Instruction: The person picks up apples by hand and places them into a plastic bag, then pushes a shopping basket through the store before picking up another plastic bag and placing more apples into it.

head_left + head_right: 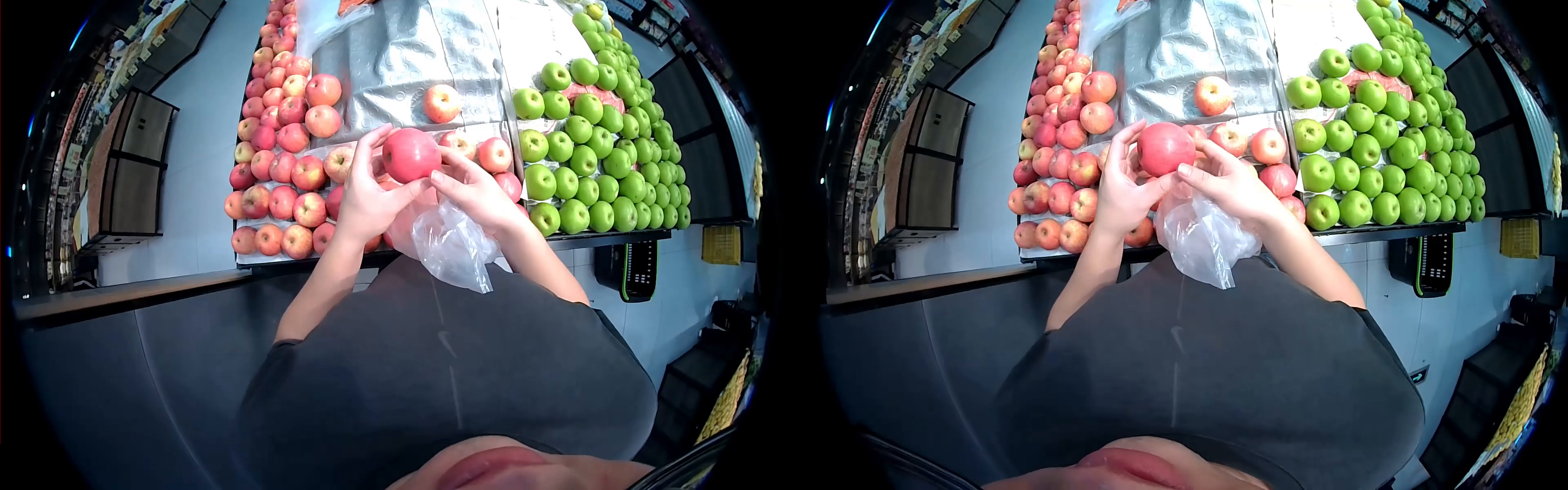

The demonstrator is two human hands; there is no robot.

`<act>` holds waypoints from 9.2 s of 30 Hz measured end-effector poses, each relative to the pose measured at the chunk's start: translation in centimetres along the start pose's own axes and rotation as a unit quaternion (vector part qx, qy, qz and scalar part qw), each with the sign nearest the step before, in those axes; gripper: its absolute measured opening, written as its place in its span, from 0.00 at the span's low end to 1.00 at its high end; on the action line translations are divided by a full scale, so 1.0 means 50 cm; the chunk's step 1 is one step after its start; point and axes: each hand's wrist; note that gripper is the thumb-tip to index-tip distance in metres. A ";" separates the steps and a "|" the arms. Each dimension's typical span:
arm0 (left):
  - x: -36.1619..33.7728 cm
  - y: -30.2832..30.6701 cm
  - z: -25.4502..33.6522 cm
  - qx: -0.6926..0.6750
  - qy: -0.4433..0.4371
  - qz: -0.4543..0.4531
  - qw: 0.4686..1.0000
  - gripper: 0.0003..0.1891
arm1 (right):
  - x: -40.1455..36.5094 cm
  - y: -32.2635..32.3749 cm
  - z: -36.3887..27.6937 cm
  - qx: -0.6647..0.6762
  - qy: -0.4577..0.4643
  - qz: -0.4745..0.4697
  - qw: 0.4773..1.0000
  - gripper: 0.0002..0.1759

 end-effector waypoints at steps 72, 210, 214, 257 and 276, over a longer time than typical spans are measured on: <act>-0.009 0.158 -0.044 -0.203 0.107 0.345 0.910 0.07 | -0.044 0.224 -0.061 0.142 0.197 0.309 0.920 0.15; 0.072 -0.255 0.303 0.167 -0.258 -0.079 0.948 0.06 | -0.226 0.414 -0.209 -0.136 0.444 0.248 0.850 0.42; 0.071 -0.220 0.312 0.079 -0.255 -0.113 0.957 0.07 | -0.271 0.299 -0.113 0.071 0.389 0.106 0.912 0.62; -0.676 -1.445 0.249 0.030 -0.430 -0.543 0.721 0.11 | -1.323 0.615 0.167 0.009 0.237 0.643 0.729 0.07; -0.638 -2.320 -0.121 -0.019 -0.053 -0.581 0.812 0.12 | -1.795 1.341 0.004 0.295 0.412 0.743 0.438 0.07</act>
Point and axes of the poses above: each hand's wrist, its own x-axis towards the middle knuckle, its own y-axis out of the back of the hand, z = x × y, and after that the axes turned 10 degrees about z, right-handed
